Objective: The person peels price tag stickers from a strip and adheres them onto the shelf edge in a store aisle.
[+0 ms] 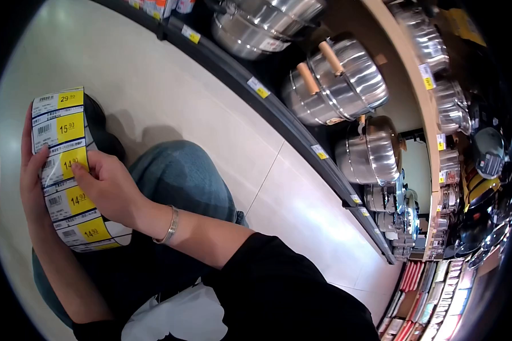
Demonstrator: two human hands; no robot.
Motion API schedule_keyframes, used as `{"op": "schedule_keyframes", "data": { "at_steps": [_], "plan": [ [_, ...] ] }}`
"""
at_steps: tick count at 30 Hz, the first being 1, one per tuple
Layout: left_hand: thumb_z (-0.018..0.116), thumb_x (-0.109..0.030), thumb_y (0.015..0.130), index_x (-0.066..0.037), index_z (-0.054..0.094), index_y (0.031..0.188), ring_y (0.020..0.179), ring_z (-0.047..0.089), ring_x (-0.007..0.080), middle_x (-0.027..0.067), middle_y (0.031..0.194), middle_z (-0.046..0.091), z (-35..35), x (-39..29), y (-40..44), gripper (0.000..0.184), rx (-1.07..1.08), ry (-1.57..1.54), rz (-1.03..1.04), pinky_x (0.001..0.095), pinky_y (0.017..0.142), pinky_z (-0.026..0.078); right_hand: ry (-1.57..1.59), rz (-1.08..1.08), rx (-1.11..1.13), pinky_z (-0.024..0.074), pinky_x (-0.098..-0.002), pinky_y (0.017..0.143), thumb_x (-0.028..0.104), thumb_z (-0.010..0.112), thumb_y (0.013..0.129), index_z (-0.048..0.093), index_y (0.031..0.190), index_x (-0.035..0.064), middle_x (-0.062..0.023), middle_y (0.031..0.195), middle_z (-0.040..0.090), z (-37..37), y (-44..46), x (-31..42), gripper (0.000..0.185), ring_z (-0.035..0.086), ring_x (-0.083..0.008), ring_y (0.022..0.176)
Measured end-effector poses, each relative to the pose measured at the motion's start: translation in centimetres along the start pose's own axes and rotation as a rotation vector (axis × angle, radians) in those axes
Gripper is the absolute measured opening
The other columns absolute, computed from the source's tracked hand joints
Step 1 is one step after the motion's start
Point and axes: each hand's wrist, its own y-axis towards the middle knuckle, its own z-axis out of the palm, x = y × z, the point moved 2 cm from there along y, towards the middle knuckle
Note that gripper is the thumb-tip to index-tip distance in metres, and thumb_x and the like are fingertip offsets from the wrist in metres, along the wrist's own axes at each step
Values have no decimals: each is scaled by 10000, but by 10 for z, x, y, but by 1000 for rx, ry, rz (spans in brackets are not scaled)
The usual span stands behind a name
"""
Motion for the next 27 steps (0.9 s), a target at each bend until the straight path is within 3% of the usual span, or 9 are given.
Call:
{"op": "schedule_keyframes", "data": {
  "at_steps": [5,6,9,10,16,25,27],
  "plan": [
    [443,-183,748,-101,219,1266,998,476,233,179,1206,320,-9,48,21,570,-49,196,-61,283,721,480,103,-32,-48,438,-207,612,146,413,847,472,881,-39,-72,802,562,-30,17,-34,197,525,-74,701],
    [449,-221,755,-112,264,1252,945,518,230,177,1187,356,-8,51,25,542,-64,206,-94,280,673,494,166,-42,-52,435,-207,594,145,417,845,469,872,-41,-68,779,559,-34,22,-40,195,519,-65,674],
    [443,-224,756,-119,263,1253,939,523,237,178,1193,351,-5,66,35,539,-145,260,-127,285,674,494,197,62,-44,435,-202,589,148,420,843,463,859,-45,-75,777,559,-48,30,-46,198,520,-62,661],
    [456,-228,749,-118,208,1272,983,493,228,171,1216,316,-15,76,40,589,-84,236,-178,293,704,488,183,87,-57,437,-199,583,149,418,843,456,852,-46,-83,772,559,-52,32,-48,198,523,-60,649],
    [451,-216,737,-110,204,1275,993,489,219,160,1240,295,-21,89,47,601,-99,332,-259,273,707,482,228,154,-65,445,-203,590,148,403,847,443,870,-46,-95,783,561,-60,35,-56,199,539,-80,659],
    [440,-212,738,-108,189,1280,1023,464,228,166,1239,293,-23,92,43,606,-121,305,-217,295,754,460,246,171,-61,452,-212,587,164,414,845,451,868,-37,-100,790,563,-62,32,-56,205,554,-102,667],
    [436,-176,740,-108,187,1281,1033,452,223,167,1244,289,-16,90,43,600,-60,216,-251,302,771,448,21,235,-83,455,-219,589,169,437,838,466,882,-27,-88,785,566,-66,31,-52,203,551,-102,666]
  ]
}}
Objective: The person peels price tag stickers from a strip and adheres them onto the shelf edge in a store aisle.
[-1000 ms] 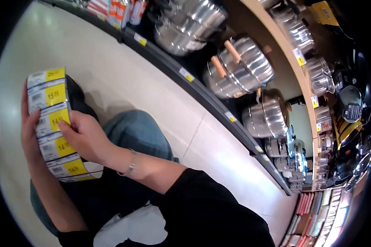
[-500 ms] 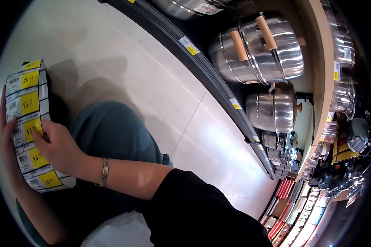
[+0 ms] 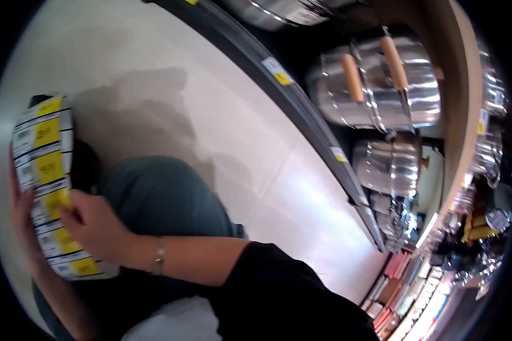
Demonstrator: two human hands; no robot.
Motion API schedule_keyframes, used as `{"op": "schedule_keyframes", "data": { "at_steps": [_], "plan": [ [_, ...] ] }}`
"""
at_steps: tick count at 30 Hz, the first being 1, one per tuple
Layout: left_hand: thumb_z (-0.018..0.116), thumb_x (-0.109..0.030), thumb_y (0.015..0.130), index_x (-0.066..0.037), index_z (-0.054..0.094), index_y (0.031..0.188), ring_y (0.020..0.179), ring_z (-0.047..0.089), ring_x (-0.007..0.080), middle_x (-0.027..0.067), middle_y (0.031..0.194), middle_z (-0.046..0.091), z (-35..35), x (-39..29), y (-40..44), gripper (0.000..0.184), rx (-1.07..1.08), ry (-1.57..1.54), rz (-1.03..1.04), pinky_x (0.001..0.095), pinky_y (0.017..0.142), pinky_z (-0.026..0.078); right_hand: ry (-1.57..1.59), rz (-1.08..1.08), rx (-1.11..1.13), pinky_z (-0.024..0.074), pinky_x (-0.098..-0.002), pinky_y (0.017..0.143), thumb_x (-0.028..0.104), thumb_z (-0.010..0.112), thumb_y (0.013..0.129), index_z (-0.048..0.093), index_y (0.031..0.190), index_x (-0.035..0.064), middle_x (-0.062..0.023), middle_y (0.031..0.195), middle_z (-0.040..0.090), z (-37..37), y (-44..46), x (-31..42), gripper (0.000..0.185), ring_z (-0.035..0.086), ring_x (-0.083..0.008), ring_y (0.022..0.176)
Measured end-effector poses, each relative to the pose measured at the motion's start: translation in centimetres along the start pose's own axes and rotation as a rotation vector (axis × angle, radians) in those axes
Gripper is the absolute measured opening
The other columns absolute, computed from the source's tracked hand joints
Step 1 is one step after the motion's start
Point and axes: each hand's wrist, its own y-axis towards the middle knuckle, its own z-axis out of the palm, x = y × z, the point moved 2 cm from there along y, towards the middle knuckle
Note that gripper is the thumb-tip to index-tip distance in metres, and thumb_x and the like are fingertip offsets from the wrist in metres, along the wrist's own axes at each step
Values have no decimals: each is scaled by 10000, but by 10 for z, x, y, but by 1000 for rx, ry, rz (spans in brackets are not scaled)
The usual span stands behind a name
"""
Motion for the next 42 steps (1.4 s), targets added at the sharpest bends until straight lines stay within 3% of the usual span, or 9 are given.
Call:
{"op": "schedule_keyframes", "data": {
  "at_steps": [3,4,8,10,14,21,28,33,42],
  "plan": [
    [493,30,679,-60,226,1264,1010,470,216,161,1182,394,17,-18,-5,650,-140,-259,16,305,823,409,137,-119,-51,447,-237,513,184,462,825,502,911,-11,-64,724,582,1,-1,-13,216,547,-104,588],
    [484,49,684,-47,214,1267,1036,449,201,152,1190,391,23,-27,-9,649,-150,-293,23,296,852,379,237,-17,52,460,-235,585,163,455,825,488,978,-8,-69,826,581,-4,-7,-9,231,564,-121,695],
    [461,120,684,-26,186,1270,1038,442,180,137,1203,382,35,-60,-39,664,167,-384,-86,270,851,360,508,-210,362,367,-316,855,241,383,845,348,1154,-11,-139,1127,443,-22,-10,20,400,451,-212,1025],
    [456,123,696,-26,173,1274,1019,452,161,134,1174,410,44,-68,-53,660,305,-257,-70,257,838,360,739,-155,465,325,-355,902,280,345,849,304,1186,-4,-158,1191,384,-35,-11,59,443,409,-252,1074],
    [436,102,730,-28,175,1274,943,502,132,108,1110,470,61,-81,-61,617,392,-253,-85,228,780,394,662,-317,505,350,-387,886,235,372,837,298,1182,-19,-178,1188,384,-36,-21,161,435,422,-285,1060],
    [415,112,731,-34,193,1271,953,496,125,79,1091,485,61,-66,-69,602,497,-194,-68,232,809,376,132,-786,129,458,-289,743,69,494,791,426,1051,-11,-114,986,532,-25,-78,257,281,547,-184,875],
    [448,87,739,-20,310,1215,921,523,156,87,1045,515,44,-38,-66,507,700,-59,-247,263,785,410,-102,-947,56,461,-283,724,67,535,770,460,1015,-14,-110,973,547,15,-115,282,268,553,-161,844],
    [504,-39,778,24,544,952,830,544,155,68,926,574,31,-16,-59,189,765,29,-262,270,755,422,-237,-970,2,461,-265,711,77,546,766,489,988,-24,-105,936,562,38,-130,277,250,558,-148,820],
    [532,-86,769,16,539,986,785,529,120,55,897,572,30,-8,-61,239,830,81,-212,240,712,412,-232,-952,12,465,-251,686,66,537,769,511,963,-24,-101,902,573,53,-146,265,215,567,-137,786]
  ]
}}
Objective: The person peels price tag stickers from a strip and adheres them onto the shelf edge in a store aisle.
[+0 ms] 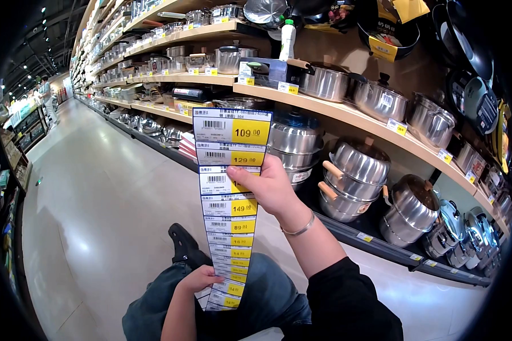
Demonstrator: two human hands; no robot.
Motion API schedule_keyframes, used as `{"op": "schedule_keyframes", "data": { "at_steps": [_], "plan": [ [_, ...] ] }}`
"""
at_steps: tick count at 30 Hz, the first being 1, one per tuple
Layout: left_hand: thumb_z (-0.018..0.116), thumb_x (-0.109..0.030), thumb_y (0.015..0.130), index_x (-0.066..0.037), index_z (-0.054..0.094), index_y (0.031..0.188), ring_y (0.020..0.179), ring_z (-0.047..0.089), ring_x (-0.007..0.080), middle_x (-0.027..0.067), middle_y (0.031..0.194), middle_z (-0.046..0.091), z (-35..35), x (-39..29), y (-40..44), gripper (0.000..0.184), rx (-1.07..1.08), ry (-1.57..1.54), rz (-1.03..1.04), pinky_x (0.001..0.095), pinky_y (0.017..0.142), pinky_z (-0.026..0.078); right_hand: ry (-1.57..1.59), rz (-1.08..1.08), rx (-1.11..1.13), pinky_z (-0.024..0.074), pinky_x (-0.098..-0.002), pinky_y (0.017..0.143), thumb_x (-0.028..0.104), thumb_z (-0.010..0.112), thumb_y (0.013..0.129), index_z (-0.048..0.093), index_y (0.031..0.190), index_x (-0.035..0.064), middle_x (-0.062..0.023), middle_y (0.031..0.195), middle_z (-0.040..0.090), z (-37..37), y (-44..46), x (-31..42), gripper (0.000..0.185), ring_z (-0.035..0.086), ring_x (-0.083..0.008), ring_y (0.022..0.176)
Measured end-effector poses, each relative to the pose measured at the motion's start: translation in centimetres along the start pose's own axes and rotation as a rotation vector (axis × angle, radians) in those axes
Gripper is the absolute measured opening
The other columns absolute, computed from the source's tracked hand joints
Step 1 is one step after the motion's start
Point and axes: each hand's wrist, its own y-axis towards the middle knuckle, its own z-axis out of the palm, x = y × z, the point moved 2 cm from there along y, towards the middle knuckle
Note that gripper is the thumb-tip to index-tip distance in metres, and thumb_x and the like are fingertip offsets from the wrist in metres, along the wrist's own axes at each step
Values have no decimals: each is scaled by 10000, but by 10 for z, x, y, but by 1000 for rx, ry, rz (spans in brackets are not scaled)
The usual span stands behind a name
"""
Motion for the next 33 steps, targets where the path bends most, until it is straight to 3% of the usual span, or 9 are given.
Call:
{"op": "schedule_keyframes", "data": {
  "at_steps": [12,18,28,33],
  "plan": [
    [547,-87,764,13,567,922,724,543,87,33,850,584,7,-12,-4,188,4,122,-83,201,622,436,24,-25,-51,489,-263,662,103,516,787,491,986,-40,-129,918,570,-2,-5,2,246,583,-165,777],
    [548,-112,762,23,567,910,680,504,73,27,806,580,8,-13,-4,201,-20,146,-121,205,610,402,41,-36,-65,485,-261,670,94,519,785,494,986,-33,-125,919,570,-1,-7,3,240,578,-162,791],
    [545,-86,764,0,568,933,714,541,84,31,845,585,6,-11,-3,190,10,153,-99,200,616,431,17,-45,-49,483,-263,674,98,520,785,490,990,-31,-124,927,567,1,-9,3,244,576,-162,796],
    [544,-84,764,0,567,933,721,537,83,32,843,585,10,-17,-5,190,2,137,-94,202,627,428,24,-70,-49,457,-228,673,143,505,806,501,986,-16,-82,907,572,5,-10,5,240,560,-117,781]
  ]
}}
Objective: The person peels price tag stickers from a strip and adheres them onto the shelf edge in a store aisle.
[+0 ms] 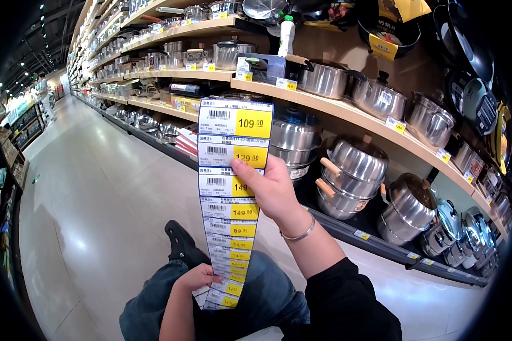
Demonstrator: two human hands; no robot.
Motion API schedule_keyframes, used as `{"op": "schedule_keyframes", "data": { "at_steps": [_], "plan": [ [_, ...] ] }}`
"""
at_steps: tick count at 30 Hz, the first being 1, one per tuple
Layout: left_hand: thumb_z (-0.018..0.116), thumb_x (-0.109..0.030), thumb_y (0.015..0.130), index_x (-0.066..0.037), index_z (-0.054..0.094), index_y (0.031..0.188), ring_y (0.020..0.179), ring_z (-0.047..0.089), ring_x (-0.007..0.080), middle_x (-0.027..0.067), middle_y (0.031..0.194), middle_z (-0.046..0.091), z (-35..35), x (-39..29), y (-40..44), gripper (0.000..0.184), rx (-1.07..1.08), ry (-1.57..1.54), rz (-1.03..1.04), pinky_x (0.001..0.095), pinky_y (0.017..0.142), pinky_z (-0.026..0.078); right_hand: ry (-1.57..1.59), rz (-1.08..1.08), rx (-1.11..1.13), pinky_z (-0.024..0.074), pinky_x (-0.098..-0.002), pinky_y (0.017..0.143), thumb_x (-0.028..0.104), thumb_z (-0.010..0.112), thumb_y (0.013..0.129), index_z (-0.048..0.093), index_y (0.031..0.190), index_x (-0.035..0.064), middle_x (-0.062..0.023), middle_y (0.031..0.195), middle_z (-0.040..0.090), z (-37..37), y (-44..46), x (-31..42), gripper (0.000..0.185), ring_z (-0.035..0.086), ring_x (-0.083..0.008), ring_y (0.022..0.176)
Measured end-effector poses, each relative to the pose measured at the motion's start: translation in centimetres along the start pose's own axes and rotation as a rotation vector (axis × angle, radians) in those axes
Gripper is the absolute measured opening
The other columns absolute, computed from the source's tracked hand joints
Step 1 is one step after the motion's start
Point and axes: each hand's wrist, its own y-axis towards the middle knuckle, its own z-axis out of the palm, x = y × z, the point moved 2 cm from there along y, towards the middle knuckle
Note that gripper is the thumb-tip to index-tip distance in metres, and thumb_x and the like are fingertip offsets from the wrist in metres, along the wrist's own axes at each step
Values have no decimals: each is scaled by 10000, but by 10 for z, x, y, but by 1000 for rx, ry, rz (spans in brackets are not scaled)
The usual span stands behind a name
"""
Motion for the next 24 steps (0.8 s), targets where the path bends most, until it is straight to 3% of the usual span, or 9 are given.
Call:
{"op": "schedule_keyframes", "data": {
  "at_steps": [18,21,23,24],
  "plan": [
    [546,-65,757,-1,579,916,734,546,102,43,832,589,4,-9,-4,174,-16,2,10,210,648,433,-7,-1,-15,466,-228,653,155,505,806,493,983,-20,-86,890,576,0,-1,3,250,571,-120,757],
    [556,-46,745,3,540,974,811,536,124,53,903,571,4,-12,-3,235,22,59,-9,234,720,426,45,-1,-16,465,-233,664,147,490,812,496,980,-20,-87,905,572,0,-1,1,237,569,-126,763],
    [550,-50,742,24,460,1057,842,528,145,77,940,561,8,-29,-12,336,-25,154,288,273,777,408,103,72,-16,461,-237,677,147,478,818,492,988,-22,-85,912,569,1,-8,-6,241,565,-128,776],
    [560,-41,724,8,416,1099,884,511,151,81,986,540,10,-41,-20,405,-82,47,290,287,804,392,159,152,-16,456,-241,690,147,465,824,488,997,-25,-83,919,567,5,-13,-14,244,560,-129,789]
  ]
}}
